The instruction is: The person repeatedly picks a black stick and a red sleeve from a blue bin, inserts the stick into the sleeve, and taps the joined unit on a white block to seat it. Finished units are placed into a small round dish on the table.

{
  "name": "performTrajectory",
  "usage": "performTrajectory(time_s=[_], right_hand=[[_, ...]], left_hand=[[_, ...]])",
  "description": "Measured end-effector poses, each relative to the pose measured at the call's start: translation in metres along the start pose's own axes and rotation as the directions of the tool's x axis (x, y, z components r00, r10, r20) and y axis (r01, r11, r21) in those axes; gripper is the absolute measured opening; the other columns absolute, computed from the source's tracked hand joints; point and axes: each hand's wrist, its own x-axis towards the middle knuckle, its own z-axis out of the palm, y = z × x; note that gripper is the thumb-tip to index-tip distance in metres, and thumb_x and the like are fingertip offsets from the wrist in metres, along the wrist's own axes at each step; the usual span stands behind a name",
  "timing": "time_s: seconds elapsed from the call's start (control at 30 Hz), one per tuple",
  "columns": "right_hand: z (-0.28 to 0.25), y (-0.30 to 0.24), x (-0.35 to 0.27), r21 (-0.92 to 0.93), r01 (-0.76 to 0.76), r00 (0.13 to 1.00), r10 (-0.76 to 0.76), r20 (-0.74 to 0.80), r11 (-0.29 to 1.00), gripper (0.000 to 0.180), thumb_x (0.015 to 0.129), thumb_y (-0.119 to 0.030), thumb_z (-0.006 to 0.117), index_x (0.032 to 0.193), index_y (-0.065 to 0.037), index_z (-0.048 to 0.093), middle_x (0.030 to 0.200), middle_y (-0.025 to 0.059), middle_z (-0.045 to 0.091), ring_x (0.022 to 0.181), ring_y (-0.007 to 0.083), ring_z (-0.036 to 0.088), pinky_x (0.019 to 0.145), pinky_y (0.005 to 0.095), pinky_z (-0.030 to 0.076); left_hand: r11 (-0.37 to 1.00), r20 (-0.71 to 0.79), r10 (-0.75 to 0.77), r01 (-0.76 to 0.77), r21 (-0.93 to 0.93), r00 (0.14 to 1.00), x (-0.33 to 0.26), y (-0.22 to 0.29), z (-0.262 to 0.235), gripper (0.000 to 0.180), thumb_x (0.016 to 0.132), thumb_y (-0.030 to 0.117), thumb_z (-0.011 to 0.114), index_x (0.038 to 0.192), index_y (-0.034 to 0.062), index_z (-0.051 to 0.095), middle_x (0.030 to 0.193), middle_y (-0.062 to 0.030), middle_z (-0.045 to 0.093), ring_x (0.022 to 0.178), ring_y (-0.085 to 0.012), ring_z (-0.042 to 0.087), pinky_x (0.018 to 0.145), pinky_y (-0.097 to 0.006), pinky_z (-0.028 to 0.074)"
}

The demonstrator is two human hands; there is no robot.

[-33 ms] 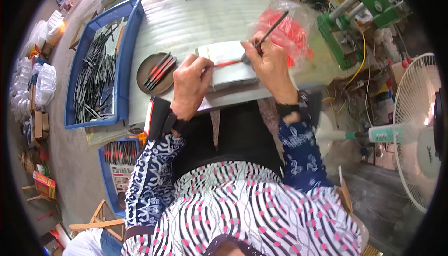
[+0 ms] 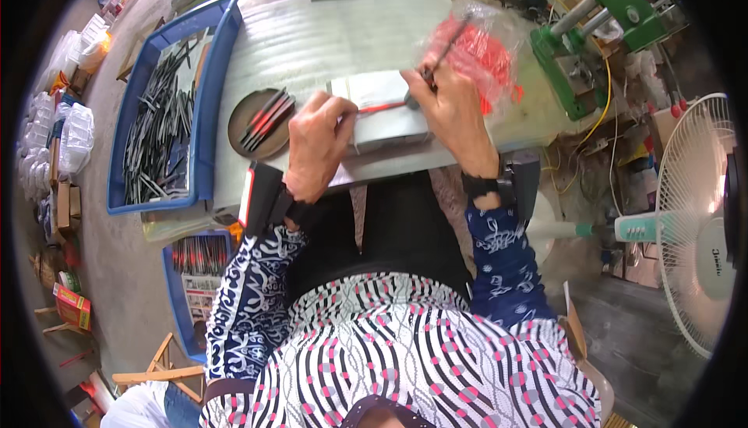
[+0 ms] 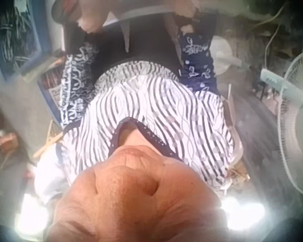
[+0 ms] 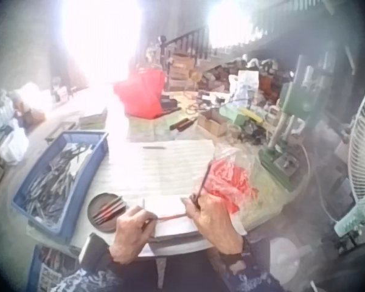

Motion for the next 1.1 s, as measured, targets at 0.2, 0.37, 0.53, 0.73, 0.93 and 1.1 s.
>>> performTrajectory(time_s=[0.2, 0.37, 0.53, 0.73, 0.93, 1.1], right_hand=[[0.004, 0.014, -0.010, -0.018, -0.063, 0.998, 0.062, -0.010, 0.998, 0.031, 0.090, -0.027, 0.067, 0.093, 0.003, 0.061, 0.065, 0.0194, 0.062, 0.064, 0.0366, 0.065, 0.056, 0.0425, 0.048], [0.002, -0.005, 0.000, -0.129, -0.112, 0.993, 0.117, 0.032, 0.985, 0.029, 0.090, -0.026, 0.069, 0.092, 0.002, 0.060, 0.062, 0.0165, 0.060, 0.060, 0.0341, 0.064, 0.053, 0.0404, 0.047], [-0.005, -0.031, 0.009, 0.200, 0.101, 0.989, -0.078, -0.122, 0.975, 0.027, 0.089, -0.024, 0.071, 0.091, 0.000, 0.059, 0.061, 0.0131, 0.059, 0.056, 0.0309, 0.061, 0.050, 0.0381, 0.045], [0.033, -0.043, 0.002, 0.144, 0.007, 1.000, -0.008, 0.004, 0.990, 0.034, 0.092, -0.030, 0.064, 0.099, 0.002, 0.058, 0.065, 0.0185, 0.062, 0.060, 0.0368, 0.063, 0.053, 0.0427, 0.048], [0.013, -0.037, 0.010, 0.166, 0.065, 0.998, -0.067, 0.003, 0.984, 0.030, 0.092, -0.028, 0.067, 0.092, 0.001, 0.057, 0.058, 0.0143, 0.059, 0.053, 0.0302, 0.061, 0.049, 0.0374, 0.046], [0.004, -0.052, 0.009, 0.467, 0.181, 0.958, -0.047, -0.284, 0.865, 0.026, 0.088, -0.025, 0.073, 0.091, -0.004, 0.058, 0.059, 0.0113, 0.055, 0.050, 0.0200, 0.060, 0.045, 0.0302, 0.042]], left_hand=[[0.995, 0.004, -0.063, 0.063, -0.072, 0.998, -0.001, -0.001, -0.001, 0.010, 0.082, 0.005, 0.068, 0.091, 0.0028, 0.070, 0.082, -0.0099, 0.063, 0.064, -0.0198, 0.063, 0.060, -0.030, 0.049], [0.994, -0.007, -0.076, 0.075, -0.082, 0.997, -0.001, -0.004, 0.002, 0.008, 0.082, 0.004, 0.068, 0.090, 0.0017, 0.069, 0.080, -0.0097, 0.062, 0.063, -0.0187, 0.063, 0.059, -0.029, 0.049], [0.993, -0.036, -0.065, 0.061, -0.103, 0.997, -0.003, -0.002, 0.004, 0.007, 0.082, 0.004, 0.069, 0.089, 0.0017, 0.068, 0.079, -0.0096, 0.061, 0.062, -0.0185, 0.062, 0.058, -0.030, 0.049], [0.989, -0.044, -0.086, 0.080, -0.125, 0.995, -0.001, 0.000, 0.004, 0.007, 0.079, 0.003, 0.068, 0.086, 0.0036, 0.068, 0.081, -0.0138, 0.061, 0.072, -0.0314, 0.063, 0.064, -0.038, 0.050], [0.995, -0.037, -0.055, 0.052, -0.082, 0.998, -0.002, -0.001, 0.002, 0.007, 0.080, 0.004, 0.069, 0.087, 0.0037, 0.068, 0.081, -0.0122, 0.062, 0.071, -0.0282, 0.063, 0.064, -0.036, 0.051], [0.994, -0.050, -0.062, 0.057, -0.098, 0.997, -0.003, -0.001, 0.003, 0.008, 0.081, 0.005, 0.070, 0.089, 0.0026, 0.067, 0.082, -0.0103, 0.063, 0.069, -0.0255, 0.064, 0.063, -0.034, 0.050]])
